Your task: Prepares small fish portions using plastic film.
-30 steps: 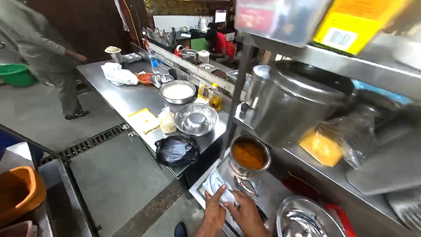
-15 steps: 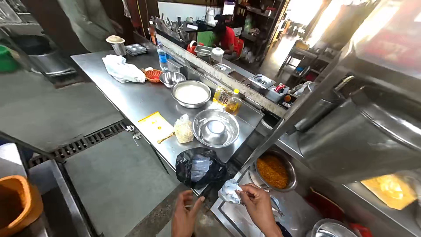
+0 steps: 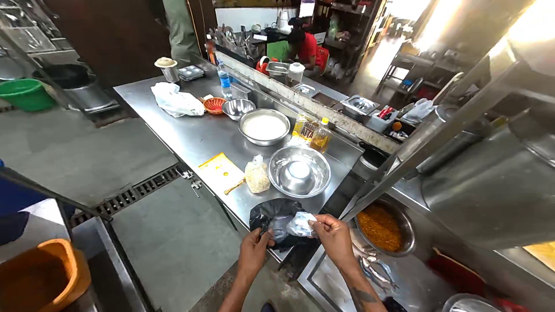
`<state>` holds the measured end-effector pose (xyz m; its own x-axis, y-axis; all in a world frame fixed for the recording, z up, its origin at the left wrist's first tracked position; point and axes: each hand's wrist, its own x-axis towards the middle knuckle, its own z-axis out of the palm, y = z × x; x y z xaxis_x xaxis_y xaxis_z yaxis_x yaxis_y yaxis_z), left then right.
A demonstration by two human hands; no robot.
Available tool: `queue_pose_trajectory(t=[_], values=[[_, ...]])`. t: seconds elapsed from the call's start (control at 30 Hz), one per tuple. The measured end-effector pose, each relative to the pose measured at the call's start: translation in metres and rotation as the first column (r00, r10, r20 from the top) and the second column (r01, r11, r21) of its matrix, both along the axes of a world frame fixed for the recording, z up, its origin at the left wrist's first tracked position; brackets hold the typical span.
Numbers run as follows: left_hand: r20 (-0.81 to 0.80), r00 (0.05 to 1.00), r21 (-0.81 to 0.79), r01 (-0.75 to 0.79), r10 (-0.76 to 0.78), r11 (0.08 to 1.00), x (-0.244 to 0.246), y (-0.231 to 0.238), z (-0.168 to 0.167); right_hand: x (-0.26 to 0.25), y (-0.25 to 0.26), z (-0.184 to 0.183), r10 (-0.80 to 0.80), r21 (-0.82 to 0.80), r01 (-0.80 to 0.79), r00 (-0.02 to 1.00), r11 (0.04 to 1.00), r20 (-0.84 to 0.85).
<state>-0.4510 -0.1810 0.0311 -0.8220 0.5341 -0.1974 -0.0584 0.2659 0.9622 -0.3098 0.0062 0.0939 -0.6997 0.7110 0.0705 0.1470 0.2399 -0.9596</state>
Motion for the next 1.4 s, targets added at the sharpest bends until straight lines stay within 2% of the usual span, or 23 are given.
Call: queue_pose_trajectory(t=[0.03, 0.07, 0.2, 0.27, 0.33, 0.4, 0.43, 0.5, 0.57, 0.6, 0.67, 0.73, 0.83, 0.87, 0.9, 0.93, 0.97, 1.03, 1.1, 1.17, 1.23, 1.33, 1.4], values=[[0.041, 0.999, 0.125, -0.011, 0.006, 0.992, 0.004, 0.0, 0.0, -0.005, 0.002, 0.0, 0.004, 0.006, -0.005, 0.999, 1.0, 0.047], [0.042, 0.999, 0.179, -0.013, 0.005, 0.984, 0.008, 0.0, 0.003, -0.011, 0.002, -0.001, 0.009, -0.011, -0.008, 0.997, 1.0, 0.082], [-0.032, 0.996, 0.074, 0.081, -0.079, 0.994, 0.012, 0.003, 0.016, -0.032, 0.003, -0.015, 0.001, -0.166, 0.013, 0.996, 0.986, 0.086], [-0.013, 0.993, 0.128, 0.115, -0.114, 0.985, 0.008, 0.007, 0.021, -0.04, 0.001, -0.021, -0.049, -0.22, 0.056, 0.998, 0.974, 0.039], [0.018, 0.991, 0.236, 0.126, -0.134, 0.963, -0.001, 0.012, 0.028, -0.044, 0.0, -0.024, -0.13, -0.199, 0.126, 0.991, 0.972, -0.009], [0.046, 0.987, 0.298, 0.134, -0.154, 0.945, -0.016, 0.017, 0.037, -0.049, -0.002, -0.024, -0.199, -0.056, 0.196, 0.979, 0.979, -0.053], [0.061, 0.985, 0.309, 0.137, -0.164, 0.941, -0.024, 0.02, 0.041, -0.053, -0.004, -0.024, -0.215, 0.081, 0.22, 0.975, 0.972, -0.063], [0.085, 0.98, 0.326, 0.142, -0.179, 0.935, -0.038, 0.028, 0.049, -0.069, -0.007, -0.028, -0.207, 0.391, 0.215, 0.976, 0.895, -0.062], [0.106, 0.977, 0.343, 0.137, -0.183, 0.929, -0.05, 0.037, 0.056, -0.095, -0.017, -0.035, -0.134, 0.553, 0.08, 0.989, 0.83, 0.058], [0.111, 0.977, 0.35, 0.132, -0.18, 0.928, -0.056, 0.041, 0.059, -0.11, -0.023, -0.042, -0.074, 0.556, -0.021, 0.986, 0.831, 0.148], [0.103, 0.98, 0.347, 0.125, -0.171, 0.929, -0.063, 0.046, 0.066, -0.139, -0.029, -0.069, 0.088, 0.412, -0.189, 0.964, 0.891, 0.252], [0.083, 0.979, 0.338, 0.15, -0.188, 0.929, -0.065, 0.048, 0.066, -0.158, -0.026, -0.098, 0.22, 0.206, -0.254, 0.959, 0.945, 0.177], [0.077, 0.97, 0.351, 0.189, -0.229, 0.917, -0.062, 0.041, 0.058, -0.173, -0.025, -0.102, 0.322, -0.131, -0.31, 0.943, 0.942, 0.08], [0.094, 0.97, 0.356, 0.177, -0.223, 0.917, -0.061, 0.037, 0.057, -0.176, -0.026, -0.099, 0.36, -0.163, -0.342, 0.928, 0.925, 0.099], [0.115, 0.971, 0.361, 0.157, -0.21, 0.919, -0.059, 0.032, 0.056, -0.176, -0.026, -0.097, 0.398, -0.06, -0.394, 0.9, 0.917, 0.176], [0.134, 0.971, 0.369, 0.135, -0.196, 0.92, -0.058, 0.027, 0.055, -0.174, -0.026, -0.093, 0.419, 0.128, -0.475, 0.851, 0.87, 0.316], [0.146, 0.972, 0.382, 0.116, -0.183, 0.917, -0.057, 0.023, 0.053, -0.171, -0.024, -0.089, 0.422, 0.247, -0.565, 0.786, 0.787, 0.451], [0.158, 0.972, 0.407, 0.099, -0.177, 0.908, -0.053, 0.016, 0.05, -0.166, -0.022, -0.094, 0.412, 0.303, -0.671, 0.686, 0.677, 0.601], [0.171, 0.97, 0.413, 0.087, -0.171, 0.907, -0.046, 0.014, 0.047, -0.159, -0.02, -0.101, 0.424, 0.292, -0.718, 0.636, 0.632, 0.645], [0.159, 0.973, 0.42, 0.087, -0.167, 0.903, -0.039, 0.015, 0.044, -0.15, -0.016, -0.1, 0.48, 0.303, -0.735, 0.643, 0.607, 0.597], [0.122, 0.981, 0.408, 0.091, -0.153, 0.908, -0.035, 0.015, 0.039, -0.137, -0.016, -0.098, 0.51, 0.411, -0.674, 0.736, 0.614, 0.446], [0.059, 0.99, 0.328, 0.098, -0.124, 0.94, -0.028, 0.003, 0.027, -0.098, -0.026, -0.086, 0.449, 0.457, -0.505, 0.862, 0.732, 0.234], [0.016, 0.992, 0.279, 0.115, -0.125, 0.953, -0.015, -0.003, 0.018, -0.054, -0.03, -0.081, 0.334, 0.46, -0.346, 0.936, 0.817, 0.11]])
